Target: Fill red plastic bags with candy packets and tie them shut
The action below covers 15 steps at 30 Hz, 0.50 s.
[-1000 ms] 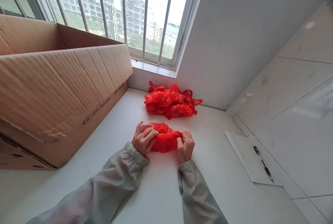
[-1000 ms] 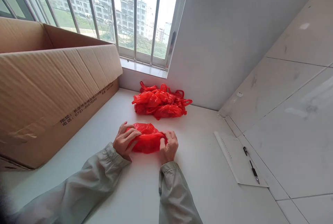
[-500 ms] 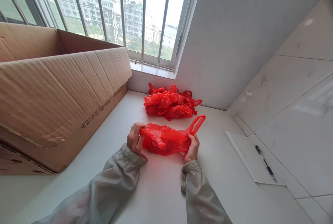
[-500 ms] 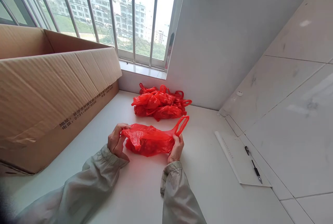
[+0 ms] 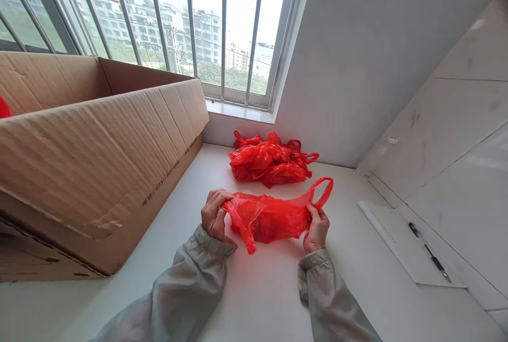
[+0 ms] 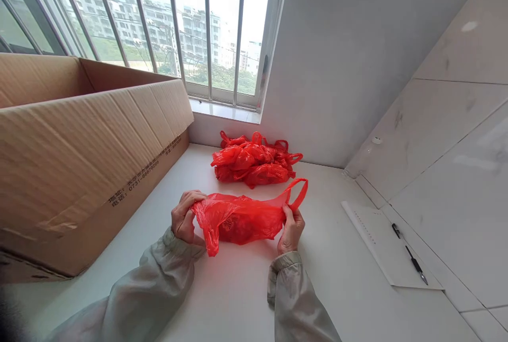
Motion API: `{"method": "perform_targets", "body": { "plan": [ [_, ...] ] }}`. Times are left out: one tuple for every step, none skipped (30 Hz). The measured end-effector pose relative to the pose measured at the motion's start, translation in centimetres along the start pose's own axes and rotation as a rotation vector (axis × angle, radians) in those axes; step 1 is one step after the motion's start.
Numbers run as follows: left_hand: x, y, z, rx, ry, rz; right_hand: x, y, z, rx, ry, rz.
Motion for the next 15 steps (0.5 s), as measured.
{"method": "perform_targets", "body": {
  "plan": [
    [0.2, 0.3, 0.3, 0.003, 0.003, -0.004, 0.0, 0.2, 0.1, -0.008, -0.008, 0.006],
    [0.5, 0.4, 0.7, 0.008, 0.005, -0.007, -0.1, 0.4, 0.2, -0.020, -0.010, 0.016],
    [0.8, 0.4, 1.1, 0.013, 0.009, -0.009, -0.2, 0.7, 0.2, -0.035, -0.007, 0.033],
    [1.2, 0.3, 1.6, 0.019, 0.011, -0.013, -0.3, 1.0, 0.1, -0.052, -0.001, 0.059],
    [1.6, -0.1, 2.2, 0.026, 0.011, -0.018, -0.4, 1.5, 0.1, -0.072, 0.005, 0.091],
    [2.1, -0.6, 2.8, 0.030, 0.010, -0.027, -0.5, 2.0, 0.1, -0.096, 0.007, 0.129],
    [2.7, -1.4, 3.5, 0.033, 0.010, -0.042, -0.7, 2.5, 0.1, -0.121, 0.005, 0.168],
    [3.2, -2.4, 4.0, 0.033, 0.013, -0.062, -0.8, 3.2, 0.2, -0.141, -0.001, 0.203],
    [3.8, -3.5, 4.4, 0.027, 0.028, -0.098, -1.0, 4.0, 0.2, -0.168, -0.011, 0.255],
    [4.3, -4.7, 4.5, 0.020, 0.057, -0.134, -1.3, 5.0, 0.2, -0.204, -0.024, 0.342],
    [4.8, -5.9, 4.4, 0.005, 0.119, -0.192, -1.6, 6.2, 0.2, -0.249, -0.038, 0.468],
    [5.2, -7.2, 3.9, -0.020, 0.215, -0.294, -2.0, 7.5, 0.0, -0.302, -0.047, 0.628],
    [5.4, -8.3, 3.3, -0.035, 0.319, -0.387, -2.5, 8.8, -0.3, -0.360, -0.045, 0.809],
    [5.6, -9.2, 2.4, 0.001, 0.414, -0.471, -3.1, 10.0, -0.7, -0.420, -0.028, 0.987],
    [5.7, -9.8, 1.4, 0.066, 0.490, -0.538, -3.6, 11.1, -1.2, -0.473, 0.013, 1.136]
  ]
}}
Point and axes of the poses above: each hand's wrist, its own x-axis towards the middle knuckle, its own z-axis out of the back of the hand, y = z × x, the point moved 2 cm from there along x, towards the middle knuckle, and after that the axes turned 6 degrees about -y, right-handed, at the moved point
